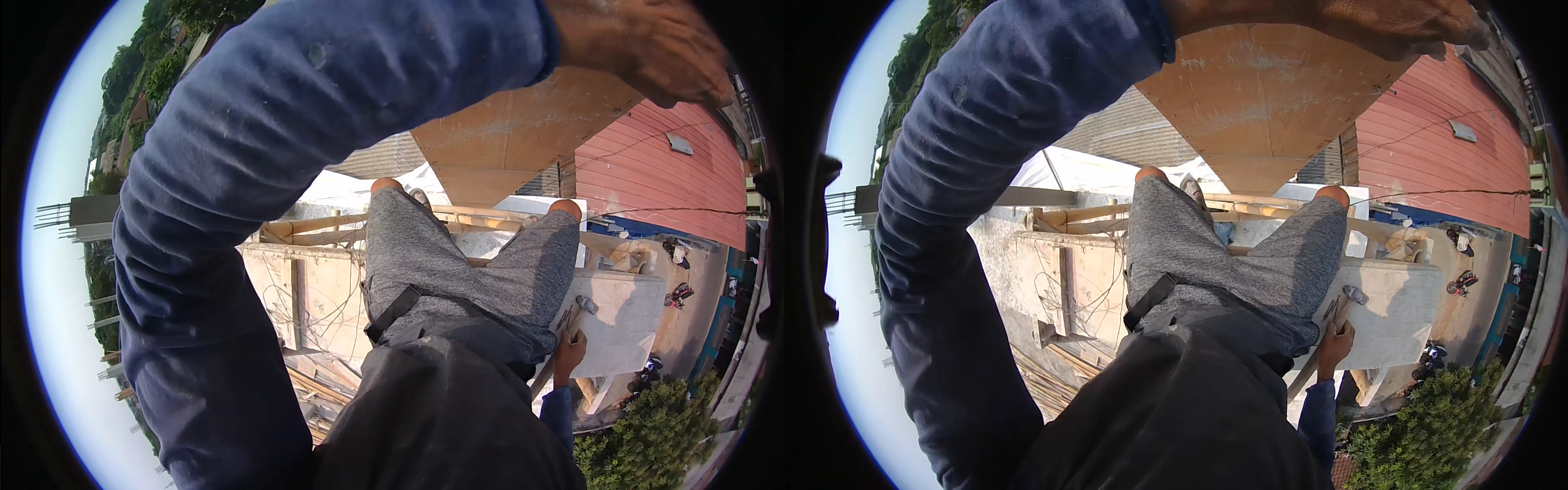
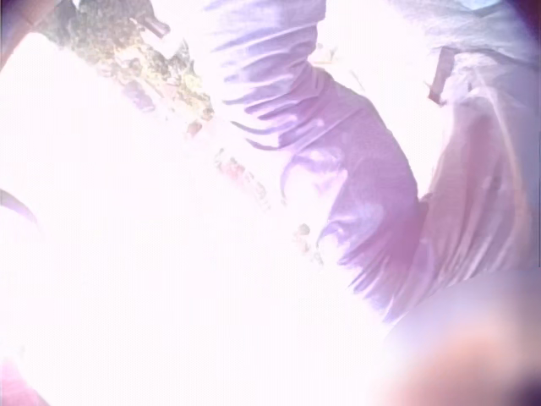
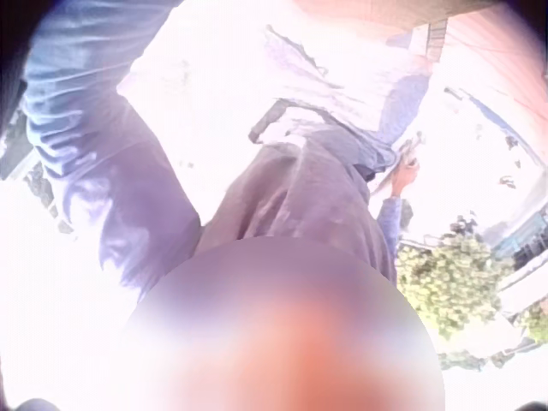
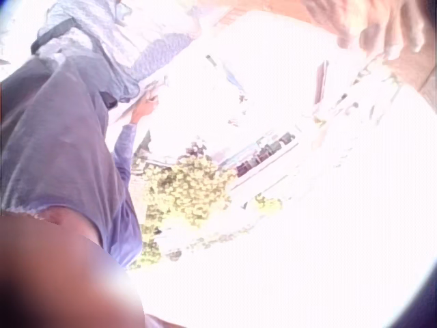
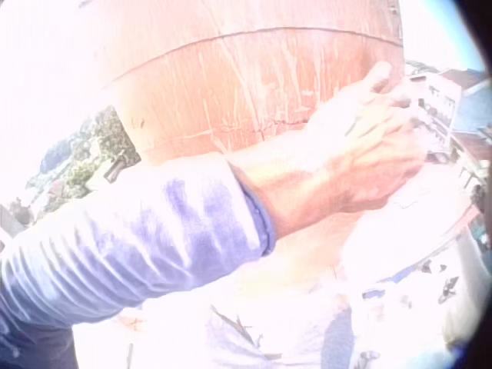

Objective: The person sits on a roof structure and ties a rope around a wooden plank using both hands. They then use pliers to tighten the rope and secure it to the plank.

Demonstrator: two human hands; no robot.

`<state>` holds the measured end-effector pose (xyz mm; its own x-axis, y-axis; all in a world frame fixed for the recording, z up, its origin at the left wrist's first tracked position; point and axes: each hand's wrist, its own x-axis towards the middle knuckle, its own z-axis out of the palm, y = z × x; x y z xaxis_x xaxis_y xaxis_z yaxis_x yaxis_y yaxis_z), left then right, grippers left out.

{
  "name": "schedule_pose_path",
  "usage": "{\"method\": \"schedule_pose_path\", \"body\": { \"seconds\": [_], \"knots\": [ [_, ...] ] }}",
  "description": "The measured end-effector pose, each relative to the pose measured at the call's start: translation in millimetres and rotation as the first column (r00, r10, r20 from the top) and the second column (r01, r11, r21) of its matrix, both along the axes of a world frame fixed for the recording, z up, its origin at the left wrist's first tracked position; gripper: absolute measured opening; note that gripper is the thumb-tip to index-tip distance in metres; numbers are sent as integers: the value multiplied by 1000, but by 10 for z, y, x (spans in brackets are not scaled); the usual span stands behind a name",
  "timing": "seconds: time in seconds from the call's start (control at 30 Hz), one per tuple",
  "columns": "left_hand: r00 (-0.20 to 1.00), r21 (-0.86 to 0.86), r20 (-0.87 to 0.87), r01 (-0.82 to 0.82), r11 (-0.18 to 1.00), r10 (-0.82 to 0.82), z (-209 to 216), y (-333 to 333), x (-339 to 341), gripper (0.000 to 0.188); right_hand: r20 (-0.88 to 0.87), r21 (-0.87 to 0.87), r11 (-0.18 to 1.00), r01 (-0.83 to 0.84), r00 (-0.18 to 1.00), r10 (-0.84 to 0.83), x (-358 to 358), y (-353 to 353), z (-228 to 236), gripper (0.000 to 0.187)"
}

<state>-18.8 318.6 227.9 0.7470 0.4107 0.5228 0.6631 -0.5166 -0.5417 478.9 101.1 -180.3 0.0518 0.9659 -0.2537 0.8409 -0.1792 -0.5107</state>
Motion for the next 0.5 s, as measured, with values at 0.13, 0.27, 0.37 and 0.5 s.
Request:
{"method": "schedule_pose_path", "body": {
  "seconds": [0.13, 0.27, 0.37, 0.5],
  "knots": [
    [958, -258, 222, -122, 959, 181, -568, -1239, -364, 29, -120, 90, 995, 50, 992, -39, 268, 4, -37, 34],
    [531, -788, 296, -333, 517, 794, -1026, -2717, -889, 28, 36, 168, 980, 108, 993, -115, 508, 136, -44, 42],
    [-125, -961, 245, -164, 223, 961, -1506, -3710, -1052, 33, 106, 120, 983, 142, 982, -155, 640, 246, -21, 52],
    [-609, -950, 165, 114, 291, 776, -2234, -4863, -471, 31, 201, 56, 992, 114, 972, -123, 898, 390, -98, 54]
  ]
}}
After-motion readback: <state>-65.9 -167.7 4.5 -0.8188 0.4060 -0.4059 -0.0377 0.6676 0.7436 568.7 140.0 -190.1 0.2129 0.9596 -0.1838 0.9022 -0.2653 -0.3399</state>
